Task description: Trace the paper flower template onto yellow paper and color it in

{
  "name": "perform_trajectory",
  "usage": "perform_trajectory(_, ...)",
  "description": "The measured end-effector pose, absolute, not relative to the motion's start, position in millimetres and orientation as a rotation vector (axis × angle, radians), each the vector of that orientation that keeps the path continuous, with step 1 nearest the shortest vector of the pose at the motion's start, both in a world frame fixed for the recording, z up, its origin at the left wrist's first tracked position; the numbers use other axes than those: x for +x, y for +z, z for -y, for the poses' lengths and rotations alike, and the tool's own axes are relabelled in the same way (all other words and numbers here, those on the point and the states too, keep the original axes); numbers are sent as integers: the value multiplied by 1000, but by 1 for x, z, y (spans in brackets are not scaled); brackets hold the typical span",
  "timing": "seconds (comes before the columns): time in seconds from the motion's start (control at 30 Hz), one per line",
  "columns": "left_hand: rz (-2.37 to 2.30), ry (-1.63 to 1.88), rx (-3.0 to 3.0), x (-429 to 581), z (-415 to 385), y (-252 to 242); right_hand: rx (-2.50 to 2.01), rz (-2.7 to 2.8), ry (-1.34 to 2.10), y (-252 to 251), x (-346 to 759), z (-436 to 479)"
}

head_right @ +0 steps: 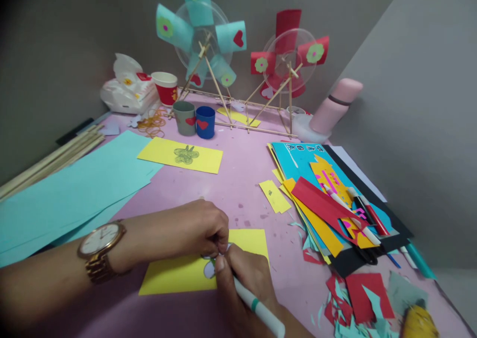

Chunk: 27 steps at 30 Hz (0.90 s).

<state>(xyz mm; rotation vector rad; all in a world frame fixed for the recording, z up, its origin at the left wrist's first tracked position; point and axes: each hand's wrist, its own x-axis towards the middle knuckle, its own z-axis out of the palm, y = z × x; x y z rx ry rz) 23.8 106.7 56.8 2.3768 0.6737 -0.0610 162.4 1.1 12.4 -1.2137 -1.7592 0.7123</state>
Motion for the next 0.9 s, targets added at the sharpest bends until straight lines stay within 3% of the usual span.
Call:
perform_trajectory(0.43, -671, -75, 2338, 22, -106, 63, -1394, 1603, 839, 8, 166, 7)
perform_trajectory(0.9, -652, -65, 2384, 23, -107, 58, -1256, 1696, 847, 11, 164, 2)
